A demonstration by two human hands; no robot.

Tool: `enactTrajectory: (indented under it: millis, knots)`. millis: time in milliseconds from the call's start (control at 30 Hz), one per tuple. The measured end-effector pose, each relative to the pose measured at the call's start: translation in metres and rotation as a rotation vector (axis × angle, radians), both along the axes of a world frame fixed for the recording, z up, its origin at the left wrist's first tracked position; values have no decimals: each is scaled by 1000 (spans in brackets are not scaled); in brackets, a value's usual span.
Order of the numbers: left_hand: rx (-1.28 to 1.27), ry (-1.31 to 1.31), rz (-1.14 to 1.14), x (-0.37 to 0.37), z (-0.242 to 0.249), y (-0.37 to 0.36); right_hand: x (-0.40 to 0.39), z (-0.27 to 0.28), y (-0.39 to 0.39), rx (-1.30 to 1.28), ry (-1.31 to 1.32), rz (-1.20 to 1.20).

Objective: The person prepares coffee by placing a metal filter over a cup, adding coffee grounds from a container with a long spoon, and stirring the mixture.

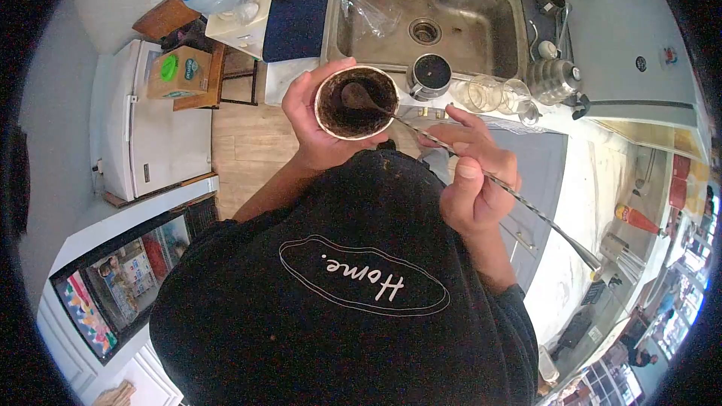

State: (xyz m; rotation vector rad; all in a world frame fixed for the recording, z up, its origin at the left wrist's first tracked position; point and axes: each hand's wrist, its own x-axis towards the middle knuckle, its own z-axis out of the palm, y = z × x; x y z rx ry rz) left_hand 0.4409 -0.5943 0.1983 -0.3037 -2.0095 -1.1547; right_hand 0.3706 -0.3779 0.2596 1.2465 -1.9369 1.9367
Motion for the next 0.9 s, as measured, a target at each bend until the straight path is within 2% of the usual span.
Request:
enactTrajectory:
  millis: [733, 867, 900]
  knots:
    - [6, -3, 29, -3, -6, -6, 0, -9, -22, -57, 54, -11]
    - [178, 178, -67, -12, -14, -2, 3, -11, -25, -86, -22, -30]
    - [134, 124, -42, -10, -14, -3, 2, -11, -25, -88, -32, -35]
